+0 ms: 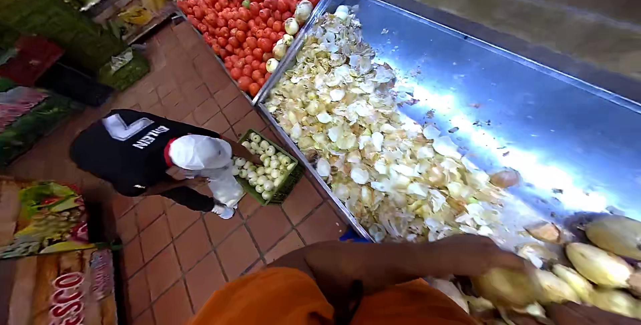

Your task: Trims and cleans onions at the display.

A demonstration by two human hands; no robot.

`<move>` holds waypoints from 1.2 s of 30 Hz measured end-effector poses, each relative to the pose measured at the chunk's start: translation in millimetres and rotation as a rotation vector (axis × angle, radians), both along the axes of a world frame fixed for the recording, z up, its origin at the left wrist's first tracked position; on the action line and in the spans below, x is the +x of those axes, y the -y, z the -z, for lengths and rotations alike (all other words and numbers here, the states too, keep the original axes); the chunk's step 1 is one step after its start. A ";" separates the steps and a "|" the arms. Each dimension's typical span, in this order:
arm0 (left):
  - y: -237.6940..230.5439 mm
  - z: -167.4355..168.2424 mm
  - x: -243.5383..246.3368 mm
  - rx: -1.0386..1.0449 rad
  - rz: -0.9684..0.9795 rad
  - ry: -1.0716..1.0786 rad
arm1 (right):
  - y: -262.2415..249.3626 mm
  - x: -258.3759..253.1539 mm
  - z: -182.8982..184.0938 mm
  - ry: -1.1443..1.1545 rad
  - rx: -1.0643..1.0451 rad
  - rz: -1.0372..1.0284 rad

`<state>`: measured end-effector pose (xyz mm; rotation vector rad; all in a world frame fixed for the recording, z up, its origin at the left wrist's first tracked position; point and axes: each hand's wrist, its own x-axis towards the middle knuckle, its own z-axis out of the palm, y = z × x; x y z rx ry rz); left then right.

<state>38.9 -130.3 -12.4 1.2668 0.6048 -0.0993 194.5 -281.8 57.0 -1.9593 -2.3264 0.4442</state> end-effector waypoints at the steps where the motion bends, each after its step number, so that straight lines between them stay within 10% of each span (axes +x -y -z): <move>1: 5.5 6.8 2.1 -0.008 -0.072 0.015 | 10.1 -3.7 4.9 -0.004 0.043 -0.012; 10: 10.8 -39.5 2.6 -0.144 -0.184 -0.114 | 30.9 13.2 -2.6 -0.082 0.070 0.429; 36: 40.8 -52.5 20.5 -0.023 -0.140 -0.155 | 42.7 8.1 28.5 0.034 0.461 0.496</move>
